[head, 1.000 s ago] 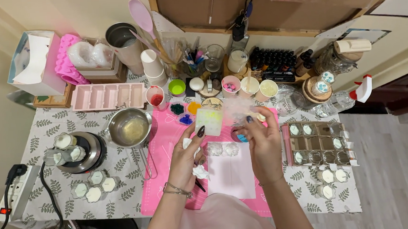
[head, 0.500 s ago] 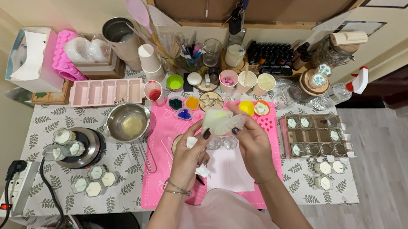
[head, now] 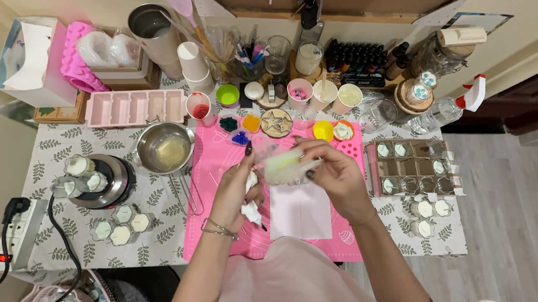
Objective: Cleaning a snowflake-shaped candle mold and surrounding workspace.
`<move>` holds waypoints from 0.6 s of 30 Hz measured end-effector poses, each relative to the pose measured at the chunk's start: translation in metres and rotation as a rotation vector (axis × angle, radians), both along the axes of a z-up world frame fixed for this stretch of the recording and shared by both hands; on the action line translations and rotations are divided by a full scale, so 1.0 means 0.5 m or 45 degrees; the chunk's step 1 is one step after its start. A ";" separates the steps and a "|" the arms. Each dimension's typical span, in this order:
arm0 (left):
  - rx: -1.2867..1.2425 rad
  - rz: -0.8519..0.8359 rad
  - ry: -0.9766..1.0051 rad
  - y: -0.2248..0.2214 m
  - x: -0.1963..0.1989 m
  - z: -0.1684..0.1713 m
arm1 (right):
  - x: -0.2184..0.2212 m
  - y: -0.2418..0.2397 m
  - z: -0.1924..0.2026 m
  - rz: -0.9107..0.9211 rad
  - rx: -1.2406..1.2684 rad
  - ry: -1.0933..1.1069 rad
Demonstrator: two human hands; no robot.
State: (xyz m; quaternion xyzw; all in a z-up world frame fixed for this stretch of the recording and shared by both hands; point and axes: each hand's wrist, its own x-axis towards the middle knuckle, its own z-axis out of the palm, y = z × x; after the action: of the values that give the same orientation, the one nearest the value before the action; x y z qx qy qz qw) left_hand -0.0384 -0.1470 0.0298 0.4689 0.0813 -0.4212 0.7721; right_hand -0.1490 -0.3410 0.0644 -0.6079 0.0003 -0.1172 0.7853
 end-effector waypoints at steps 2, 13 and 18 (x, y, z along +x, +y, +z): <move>0.018 0.051 -0.067 -0.004 -0.002 0.036 | -0.001 -0.010 -0.024 -0.104 0.250 -0.010; 0.102 0.061 -0.193 -0.018 -0.017 0.023 | 0.007 -0.005 -0.036 -0.275 0.517 0.081; 0.127 -0.020 -0.254 -0.018 -0.023 0.054 | 0.029 0.009 -0.006 -0.203 0.291 0.296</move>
State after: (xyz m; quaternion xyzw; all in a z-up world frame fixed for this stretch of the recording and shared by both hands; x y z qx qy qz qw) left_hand -0.0499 -0.1561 0.0567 0.5472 0.0212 -0.3739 0.7486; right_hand -0.1345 -0.3368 0.0615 -0.5222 0.1524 -0.1072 0.8322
